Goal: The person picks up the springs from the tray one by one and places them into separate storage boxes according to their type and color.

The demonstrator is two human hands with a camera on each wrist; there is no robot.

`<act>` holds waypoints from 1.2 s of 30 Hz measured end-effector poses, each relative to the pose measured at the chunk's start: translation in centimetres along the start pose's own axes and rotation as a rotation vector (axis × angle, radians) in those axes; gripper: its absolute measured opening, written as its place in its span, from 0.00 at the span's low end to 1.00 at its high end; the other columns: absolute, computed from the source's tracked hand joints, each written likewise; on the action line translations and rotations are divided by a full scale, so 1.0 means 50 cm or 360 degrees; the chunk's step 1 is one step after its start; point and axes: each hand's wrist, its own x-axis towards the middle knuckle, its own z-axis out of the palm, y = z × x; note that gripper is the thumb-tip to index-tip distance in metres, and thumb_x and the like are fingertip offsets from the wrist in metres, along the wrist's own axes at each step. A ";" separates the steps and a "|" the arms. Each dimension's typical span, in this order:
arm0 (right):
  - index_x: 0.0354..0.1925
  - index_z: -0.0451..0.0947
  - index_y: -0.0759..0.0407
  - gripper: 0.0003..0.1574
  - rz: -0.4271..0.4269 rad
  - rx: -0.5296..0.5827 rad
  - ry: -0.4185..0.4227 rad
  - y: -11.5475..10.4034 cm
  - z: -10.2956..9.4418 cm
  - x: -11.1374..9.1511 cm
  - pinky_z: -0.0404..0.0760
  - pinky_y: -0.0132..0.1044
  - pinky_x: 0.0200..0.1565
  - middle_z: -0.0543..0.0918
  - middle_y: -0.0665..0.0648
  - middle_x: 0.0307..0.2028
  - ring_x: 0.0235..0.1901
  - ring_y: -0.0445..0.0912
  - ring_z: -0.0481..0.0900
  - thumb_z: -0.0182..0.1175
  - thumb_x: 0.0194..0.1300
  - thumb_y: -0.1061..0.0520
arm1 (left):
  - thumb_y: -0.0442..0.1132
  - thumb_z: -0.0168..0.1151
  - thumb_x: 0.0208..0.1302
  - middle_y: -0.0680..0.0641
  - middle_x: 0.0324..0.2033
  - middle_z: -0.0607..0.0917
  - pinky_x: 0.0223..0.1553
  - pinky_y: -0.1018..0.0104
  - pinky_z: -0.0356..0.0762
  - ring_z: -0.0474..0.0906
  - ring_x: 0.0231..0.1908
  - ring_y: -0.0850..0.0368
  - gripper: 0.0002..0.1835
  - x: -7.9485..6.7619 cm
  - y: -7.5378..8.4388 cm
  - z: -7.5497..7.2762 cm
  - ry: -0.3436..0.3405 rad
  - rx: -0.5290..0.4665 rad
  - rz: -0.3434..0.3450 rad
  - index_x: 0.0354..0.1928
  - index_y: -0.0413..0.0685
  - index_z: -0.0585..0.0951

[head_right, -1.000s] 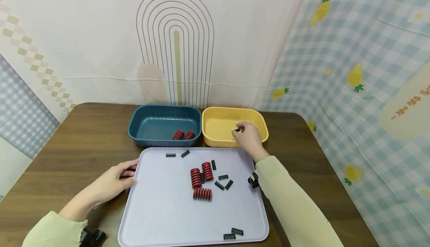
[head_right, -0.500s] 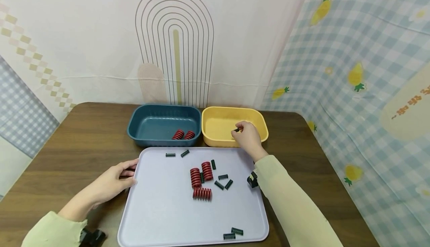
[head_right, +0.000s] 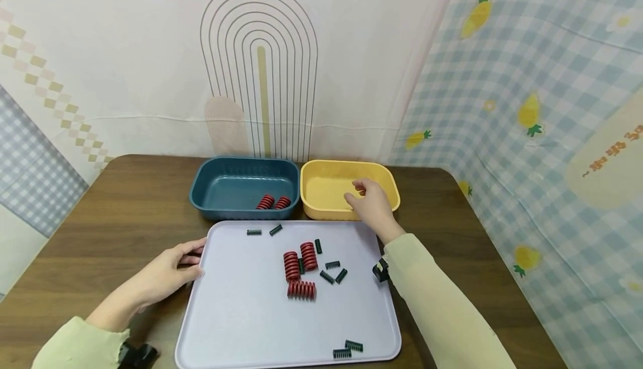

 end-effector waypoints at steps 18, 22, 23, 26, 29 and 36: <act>0.52 0.80 0.56 0.31 -0.0371 0.0160 -0.0266 -0.004 -0.031 -0.138 0.74 0.53 0.51 0.82 0.56 0.49 0.49 0.53 0.77 0.69 0.56 0.40 | 0.29 0.59 0.63 0.37 0.60 0.71 0.48 0.65 0.75 0.71 0.56 0.45 0.34 -0.001 0.000 -0.005 -0.0004 0.0026 -0.0021 0.71 0.36 0.61; 0.52 0.82 0.52 0.29 -0.0388 0.0139 -0.0356 0.006 -0.014 -0.160 0.74 0.52 0.51 0.82 0.53 0.48 0.48 0.50 0.77 0.69 0.56 0.40 | 0.29 0.59 0.63 0.38 0.60 0.70 0.48 0.65 0.75 0.71 0.56 0.46 0.34 0.000 0.000 -0.005 -0.0005 0.0026 -0.0029 0.71 0.37 0.61; 0.52 0.82 0.53 0.29 -0.0400 0.0140 -0.0374 0.009 -0.009 -0.163 0.74 0.52 0.51 0.82 0.53 0.48 0.48 0.50 0.77 0.69 0.56 0.40 | 0.29 0.59 0.63 0.37 0.60 0.70 0.48 0.65 0.75 0.71 0.56 0.46 0.34 0.000 0.000 -0.005 -0.0004 0.0026 -0.0028 0.71 0.36 0.61; 0.51 0.82 0.55 0.28 -0.0430 0.0142 -0.0439 0.018 0.005 -0.172 0.76 0.50 0.50 0.83 0.52 0.47 0.47 0.49 0.77 0.70 0.56 0.42 | 0.29 0.58 0.63 0.37 0.60 0.70 0.48 0.65 0.75 0.71 0.56 0.45 0.34 0.000 0.001 -0.004 -0.0012 0.0020 -0.0025 0.71 0.36 0.61; 0.49 0.83 0.56 0.25 -0.0449 0.0150 -0.0480 0.024 0.015 -0.178 0.77 0.48 0.49 0.83 0.51 0.46 0.47 0.49 0.78 0.71 0.56 0.45 | 0.29 0.58 0.63 0.37 0.60 0.70 0.48 0.65 0.75 0.71 0.56 0.45 0.34 0.000 0.002 -0.004 -0.0014 0.0015 -0.0026 0.71 0.36 0.61; 0.47 0.84 0.54 0.20 -0.0475 0.0120 -0.0549 0.032 0.025 -0.184 0.78 0.44 0.48 0.83 0.49 0.43 0.45 0.45 0.79 0.71 0.57 0.49 | 0.29 0.58 0.63 0.37 0.60 0.70 0.48 0.65 0.75 0.71 0.56 0.45 0.34 0.002 0.002 -0.003 -0.0014 0.0018 -0.0031 0.71 0.36 0.61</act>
